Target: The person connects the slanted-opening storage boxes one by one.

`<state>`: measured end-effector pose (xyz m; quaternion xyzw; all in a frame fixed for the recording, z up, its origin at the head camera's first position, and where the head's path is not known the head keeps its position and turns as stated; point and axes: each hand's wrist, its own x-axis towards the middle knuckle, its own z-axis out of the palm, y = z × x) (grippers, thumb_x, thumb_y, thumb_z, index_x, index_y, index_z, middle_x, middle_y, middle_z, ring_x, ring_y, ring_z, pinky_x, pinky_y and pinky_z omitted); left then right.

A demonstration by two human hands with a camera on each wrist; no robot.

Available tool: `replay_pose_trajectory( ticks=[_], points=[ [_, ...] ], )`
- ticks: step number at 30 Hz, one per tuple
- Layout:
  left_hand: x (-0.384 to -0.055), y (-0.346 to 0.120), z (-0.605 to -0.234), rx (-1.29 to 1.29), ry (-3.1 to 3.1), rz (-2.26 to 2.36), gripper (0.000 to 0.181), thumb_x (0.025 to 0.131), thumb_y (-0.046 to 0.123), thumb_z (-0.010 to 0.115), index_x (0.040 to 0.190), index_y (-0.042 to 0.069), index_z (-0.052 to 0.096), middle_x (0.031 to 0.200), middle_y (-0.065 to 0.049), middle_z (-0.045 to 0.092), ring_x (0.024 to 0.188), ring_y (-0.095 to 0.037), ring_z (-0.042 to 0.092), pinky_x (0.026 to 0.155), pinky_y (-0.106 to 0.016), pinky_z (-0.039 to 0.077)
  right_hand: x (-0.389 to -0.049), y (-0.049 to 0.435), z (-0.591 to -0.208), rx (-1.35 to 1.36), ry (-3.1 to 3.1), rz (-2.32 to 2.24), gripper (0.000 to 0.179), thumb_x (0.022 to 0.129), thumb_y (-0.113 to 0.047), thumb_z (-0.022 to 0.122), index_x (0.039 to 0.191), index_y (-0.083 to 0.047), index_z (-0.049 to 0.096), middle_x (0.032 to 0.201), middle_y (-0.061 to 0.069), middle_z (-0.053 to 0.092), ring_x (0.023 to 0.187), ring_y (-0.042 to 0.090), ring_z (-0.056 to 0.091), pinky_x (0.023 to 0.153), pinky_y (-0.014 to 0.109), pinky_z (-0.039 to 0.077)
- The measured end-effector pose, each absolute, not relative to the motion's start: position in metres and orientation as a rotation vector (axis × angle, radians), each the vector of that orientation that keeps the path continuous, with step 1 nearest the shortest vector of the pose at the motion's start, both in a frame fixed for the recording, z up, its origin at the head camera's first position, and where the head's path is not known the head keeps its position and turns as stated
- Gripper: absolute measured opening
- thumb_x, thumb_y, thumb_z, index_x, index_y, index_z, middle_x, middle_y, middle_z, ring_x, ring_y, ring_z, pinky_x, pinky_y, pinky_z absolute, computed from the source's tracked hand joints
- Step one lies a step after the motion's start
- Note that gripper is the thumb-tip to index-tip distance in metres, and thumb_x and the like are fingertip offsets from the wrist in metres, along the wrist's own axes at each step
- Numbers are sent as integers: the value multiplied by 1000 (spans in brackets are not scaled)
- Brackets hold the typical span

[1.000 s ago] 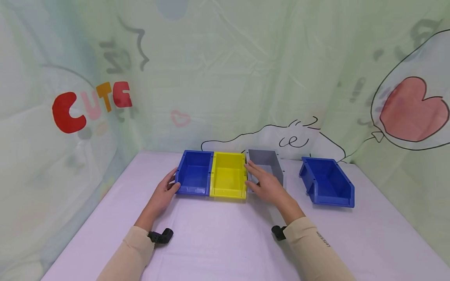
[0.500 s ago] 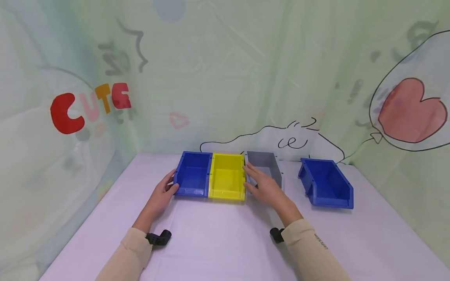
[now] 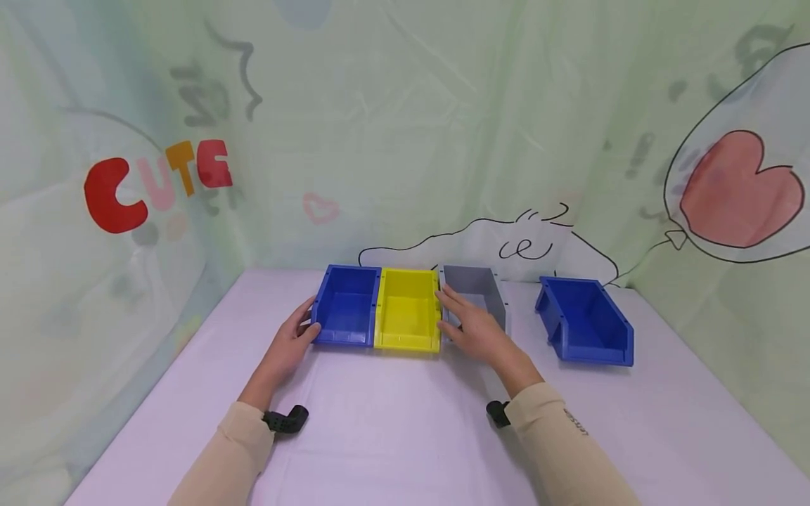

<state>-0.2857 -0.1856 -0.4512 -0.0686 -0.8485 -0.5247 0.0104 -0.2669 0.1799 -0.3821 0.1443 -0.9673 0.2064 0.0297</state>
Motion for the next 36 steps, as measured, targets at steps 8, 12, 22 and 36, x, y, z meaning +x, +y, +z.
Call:
replay_pose_trajectory(
  ticks=[8, 12, 22, 36],
  points=[
    [-285, -185, -449, -203, -2645, -1645, 62, 111, 23, 49, 166, 30, 22, 168, -19, 31, 151, -43, 38, 125, -55, 30, -268, 179, -384, 444, -3005, 631, 71, 104, -29, 64, 165, -21, 29, 174, 1, 18, 153, 40, 34, 120, 62, 35],
    [-284, -185, -449, -206, -2652, -1641, 62, 111, 23, 49, 166, 29, 22, 168, -19, 31, 151, -43, 38, 125, -55, 31, -267, 179, -385, 455, -3010, 618, 72, 104, -28, 63, 165, -19, 27, 174, 4, 17, 153, 41, 34, 120, 62, 35],
    [-285, -185, -448, -238, -2625, -1671, 62, 111, 20, 48, 167, 26, 22, 167, -20, 31, 151, -43, 38, 125, -55, 31, -266, 180, -388, 446, -3036, 629, 74, 105, -28, 63, 166, -19, 23, 175, 4, 14, 154, 39, 33, 121, 59, 35],
    [-284, -184, -448, -195, -2646, -1634, 63, 111, 24, 49, 166, 29, 21, 168, -18, 31, 151, -43, 38, 125, -56, 31, -267, 181, -398, 471, -3057, 628, 74, 105, -28, 61, 167, -19, 20, 175, 3, 12, 155, 38, 31, 122, 58, 34]
  ],
)
